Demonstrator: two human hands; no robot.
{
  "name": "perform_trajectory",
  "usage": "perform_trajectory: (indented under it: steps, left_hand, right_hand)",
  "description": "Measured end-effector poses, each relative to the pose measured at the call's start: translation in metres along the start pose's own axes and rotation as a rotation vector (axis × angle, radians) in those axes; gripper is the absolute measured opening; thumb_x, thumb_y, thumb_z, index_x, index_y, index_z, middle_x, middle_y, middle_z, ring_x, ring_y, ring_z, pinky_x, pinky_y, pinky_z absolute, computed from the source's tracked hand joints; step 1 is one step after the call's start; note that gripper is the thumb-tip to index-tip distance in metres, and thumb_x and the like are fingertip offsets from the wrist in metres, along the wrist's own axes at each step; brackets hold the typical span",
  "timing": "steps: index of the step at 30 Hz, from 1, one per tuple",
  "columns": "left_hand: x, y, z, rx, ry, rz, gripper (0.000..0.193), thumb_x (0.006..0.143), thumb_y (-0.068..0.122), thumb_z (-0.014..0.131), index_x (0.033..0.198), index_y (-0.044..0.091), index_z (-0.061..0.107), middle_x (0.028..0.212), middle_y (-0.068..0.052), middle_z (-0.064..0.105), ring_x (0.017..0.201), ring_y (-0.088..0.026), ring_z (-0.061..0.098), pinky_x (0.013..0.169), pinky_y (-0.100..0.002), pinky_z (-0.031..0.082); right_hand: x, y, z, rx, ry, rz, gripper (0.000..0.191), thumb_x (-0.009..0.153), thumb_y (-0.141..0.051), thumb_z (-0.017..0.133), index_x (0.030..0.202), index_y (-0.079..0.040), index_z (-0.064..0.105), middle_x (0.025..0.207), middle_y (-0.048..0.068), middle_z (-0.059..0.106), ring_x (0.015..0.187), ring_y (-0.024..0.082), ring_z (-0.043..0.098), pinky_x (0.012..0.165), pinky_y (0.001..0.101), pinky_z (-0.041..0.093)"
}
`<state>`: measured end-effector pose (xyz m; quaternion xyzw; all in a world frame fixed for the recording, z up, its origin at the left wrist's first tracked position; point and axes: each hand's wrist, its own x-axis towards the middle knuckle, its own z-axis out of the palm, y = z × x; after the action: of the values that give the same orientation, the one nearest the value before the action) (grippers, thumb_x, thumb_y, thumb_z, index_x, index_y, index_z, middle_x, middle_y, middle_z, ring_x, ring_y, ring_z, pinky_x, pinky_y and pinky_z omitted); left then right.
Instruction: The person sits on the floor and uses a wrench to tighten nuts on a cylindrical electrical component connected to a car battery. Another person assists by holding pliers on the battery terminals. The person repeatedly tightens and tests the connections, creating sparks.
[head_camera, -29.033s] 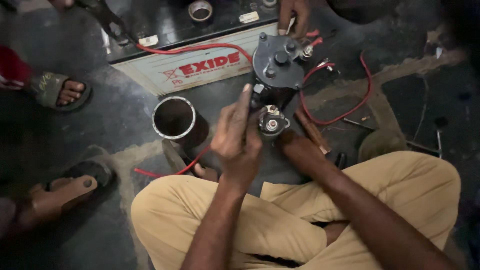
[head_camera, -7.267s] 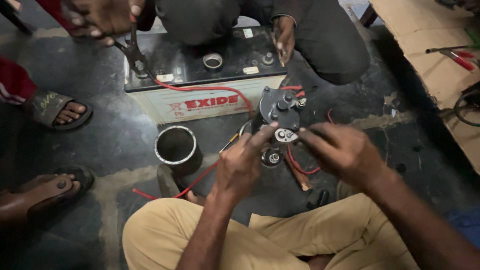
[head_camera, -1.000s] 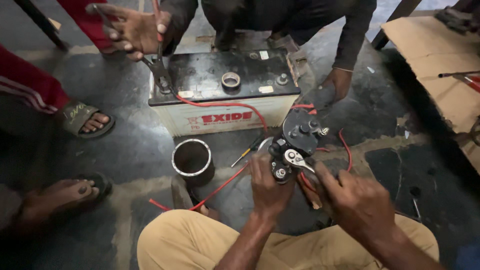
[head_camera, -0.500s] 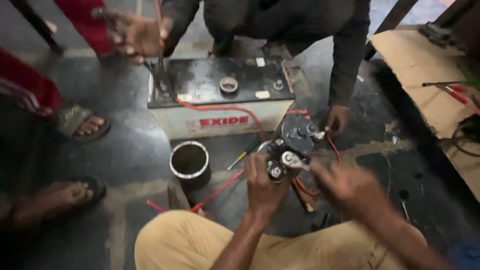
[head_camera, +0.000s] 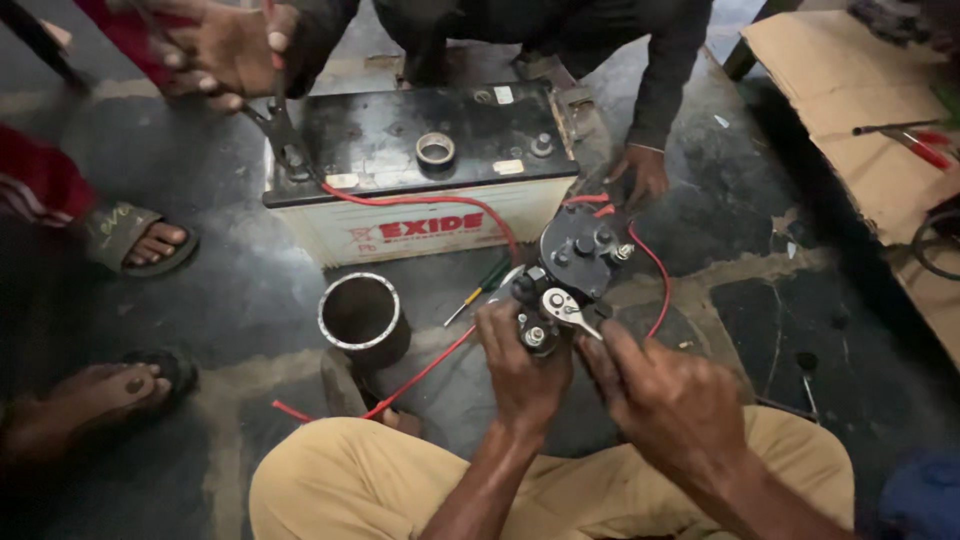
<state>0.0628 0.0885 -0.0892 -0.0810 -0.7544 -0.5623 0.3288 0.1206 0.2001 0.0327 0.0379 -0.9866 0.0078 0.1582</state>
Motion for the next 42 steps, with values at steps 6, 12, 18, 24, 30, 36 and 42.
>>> perform_trajectory:
  steps: [6, 12, 18, 24, 30, 36, 42]
  left_hand:
    - [-0.002, 0.0, 0.001, -0.015, 0.023, -0.013, 0.039, 0.092, 0.013, 0.076, 0.12, 0.002, 0.052, 0.112, -0.021, 0.056, 0.104, -0.041, 0.056, 0.092, -0.051, 0.048]
    - [0.001, 0.0, -0.007, -0.008, -0.052, 0.058, 0.054, 0.081, 0.022, 0.087, 0.116, 0.002, 0.05, 0.108, -0.023, 0.054, 0.101, -0.044, 0.055, 0.087, -0.052, 0.047]
    - [-0.005, -0.001, -0.008, -0.004, -0.085, 0.119, 0.054, 0.081, 0.017, 0.087, 0.118, 0.002, 0.051, 0.109, -0.02, 0.058, 0.102, -0.042, 0.057, 0.089, -0.052, 0.046]
    - [-0.001, 0.001, -0.002, 0.003, 0.014, 0.101, 0.044, 0.082, 0.011, 0.081, 0.115, 0.001, 0.053, 0.108, -0.02, 0.057, 0.101, -0.042, 0.057, 0.089, -0.051, 0.047]
    - [-0.001, 0.003, -0.005, -0.022, -0.015, 0.051, 0.042, 0.084, 0.01, 0.079, 0.114, 0.001, 0.052, 0.105, -0.021, 0.056, 0.099, -0.042, 0.054, 0.086, -0.051, 0.047]
    - [-0.004, 0.004, -0.004, -0.036, -0.017, 0.011, 0.044, 0.085, 0.011, 0.078, 0.116, 0.0, 0.049, 0.105, -0.022, 0.051, 0.099, -0.042, 0.053, 0.086, -0.052, 0.046]
    - [-0.009, 0.0, -0.004, -0.041, -0.042, -0.058, 0.049, 0.083, 0.014, 0.08, 0.119, 0.0, 0.05, 0.107, -0.024, 0.048, 0.099, -0.044, 0.053, 0.086, -0.052, 0.046]
  right_hand:
    - [-0.038, -0.029, 0.031, -0.035, 0.131, 0.167, 0.024, 0.09, -0.028, 0.073, 0.11, -0.016, 0.072, 0.067, 0.01, 0.068, 0.052, 0.033, 0.066, 0.048, 0.047, 0.051]
    - [-0.011, 0.025, 0.018, 0.091, 0.09, -0.184, 0.043, 0.083, -0.031, 0.077, 0.122, -0.014, 0.068, 0.067, 0.009, 0.063, 0.054, 0.029, 0.066, 0.049, 0.0449, 0.051]
    - [0.027, 0.075, 0.002, 0.033, 0.01, -0.577, 0.035, 0.08, -0.026, 0.071, 0.112, -0.012, 0.068, 0.066, 0.008, 0.059, 0.056, 0.029, 0.064, 0.048, 0.042, 0.05]
    - [-0.011, 0.028, 0.023, -0.004, 0.112, -0.209, 0.032, 0.088, -0.03, 0.072, 0.113, -0.011, 0.071, 0.06, 0.009, 0.059, 0.048, 0.029, 0.062, 0.045, 0.0435, 0.05]
    - [-0.011, 0.004, 0.008, 0.015, 0.088, -0.056, 0.023, 0.09, -0.03, 0.072, 0.106, -0.013, 0.071, 0.062, 0.01, 0.062, 0.05, 0.031, 0.063, 0.045, 0.0457, 0.05]
    - [-0.02, -0.006, 0.013, 0.09, 0.091, 0.05, 0.022, 0.089, -0.028, 0.073, 0.107, -0.015, 0.071, 0.065, 0.009, 0.067, 0.052, 0.033, 0.067, 0.045, 0.0479, 0.05]
    - [-0.025, -0.018, 0.013, 0.119, 0.078, 0.129, 0.026, 0.085, -0.023, 0.073, 0.109, -0.015, 0.07, 0.066, 0.009, 0.069, 0.055, 0.034, 0.068, 0.048, 0.0481, 0.052]
